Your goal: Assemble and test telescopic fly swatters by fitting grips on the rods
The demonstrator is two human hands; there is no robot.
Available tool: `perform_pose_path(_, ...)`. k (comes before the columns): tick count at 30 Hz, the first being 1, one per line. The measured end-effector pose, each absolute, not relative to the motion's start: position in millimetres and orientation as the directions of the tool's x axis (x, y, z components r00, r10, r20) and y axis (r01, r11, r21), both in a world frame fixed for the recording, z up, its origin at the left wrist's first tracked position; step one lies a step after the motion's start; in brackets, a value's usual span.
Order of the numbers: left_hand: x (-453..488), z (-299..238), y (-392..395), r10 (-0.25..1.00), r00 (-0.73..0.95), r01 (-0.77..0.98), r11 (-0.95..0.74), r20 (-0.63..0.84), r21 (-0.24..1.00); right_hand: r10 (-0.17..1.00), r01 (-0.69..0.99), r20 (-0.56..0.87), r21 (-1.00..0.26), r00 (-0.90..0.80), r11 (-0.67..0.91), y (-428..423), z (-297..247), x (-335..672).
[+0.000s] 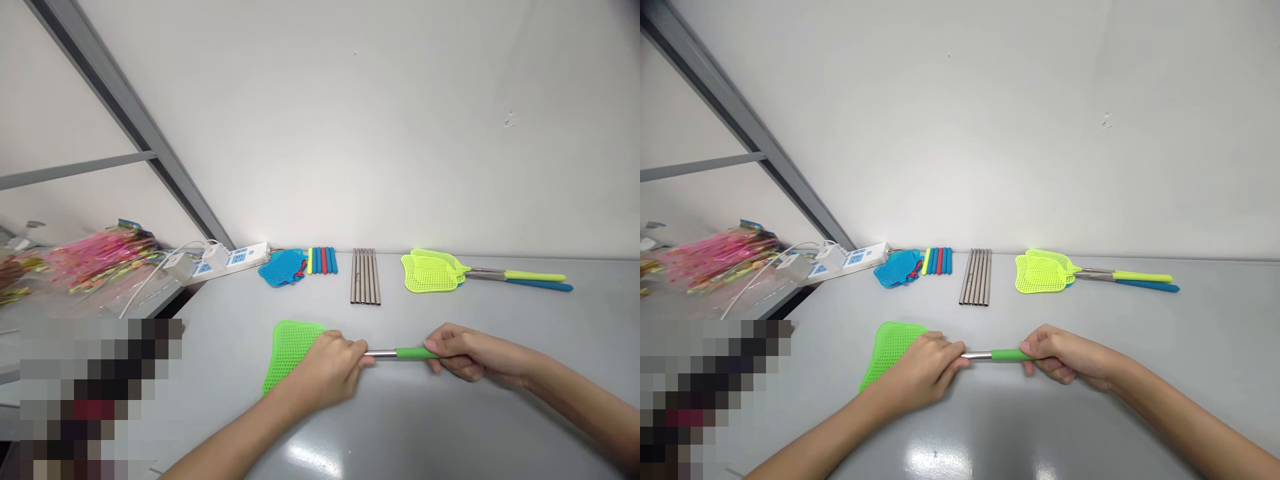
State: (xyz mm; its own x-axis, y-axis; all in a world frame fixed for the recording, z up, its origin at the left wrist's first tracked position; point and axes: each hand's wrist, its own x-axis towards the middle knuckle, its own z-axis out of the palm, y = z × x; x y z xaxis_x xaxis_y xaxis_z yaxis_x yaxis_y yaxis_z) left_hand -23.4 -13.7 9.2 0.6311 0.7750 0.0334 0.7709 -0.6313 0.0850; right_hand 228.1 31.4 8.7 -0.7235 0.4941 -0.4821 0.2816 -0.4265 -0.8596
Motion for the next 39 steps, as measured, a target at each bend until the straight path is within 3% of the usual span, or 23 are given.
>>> perform_pose_path(9,-26.6,22.2,-7.3,0.789,0.612,0.741,-0.597,0.057,0.307,0.540,0.233,-0.444,-0.880,-0.716,-0.415,34.6,4.2,228.6)
perform_pose_path(15,-35.3,24.9,2.6,0.808,0.567,0.707,-0.576,0.157,0.409,0.580,0.167,-0.407,-0.891,-0.706,-0.423,37.2,3.9,229.0)
perform_pose_path(20,-53.9,24.3,18.6,0.882,0.318,0.781,-0.451,0.347,0.431,0.689,0.102,-0.333,-0.930,-0.644,-0.354,40.5,1.0,229.2)
perform_pose_path(25,-75.9,22.6,36.8,0.911,-0.018,0.811,-0.227,0.412,0.539,0.740,0.056,-0.303,-0.939,-0.600,-0.340,42.4,-2.3,229.6)
perform_pose_path(27,-83.9,24.7,41.3,0.927,-0.194,0.735,-0.080,0.321,0.673,0.749,0.037,-0.287,-0.943,-0.597,-0.332,43.2,-3.2,229.9)
perform_pose_path(29,-90.0,29.0,42.8,0.943,-0.311,0.561,0.081,0.119,0.824,0.751,0.023,-0.277,-0.944,-0.600,-0.330,43.7,-3.5,230.1)
perform_pose_path(31,-93.1,33.7,41.7,0.971,-0.229,0.415,0.161,-0.068,0.895,0.747,0.019,-0.280,-0.941,-0.603,-0.337,44.0,-3.6,230.5)
perform_pose_path(34,-92.3,35.8,38.7,0.929,0.048,0.051,0.365,-0.368,0.930,0.743,0.024,-0.292,-0.937,-0.602,-0.349,43.7,-4.2,230.9)
perform_pose_path(36,-90.1,33.1,37.5,0.905,0.104,-0.082,0.421,-0.412,0.903,0.742,0.030,-0.297,-0.936,-0.601,-0.350,43.4,-5.0,231.2)
perform_pose_path(39,-88.2,27.9,37.4,0.899,0.118,-0.148,0.436,-0.422,0.888,0.733,0.065,-0.285,-0.947,-0.618,-0.314,43.6,-5.9,232.3)
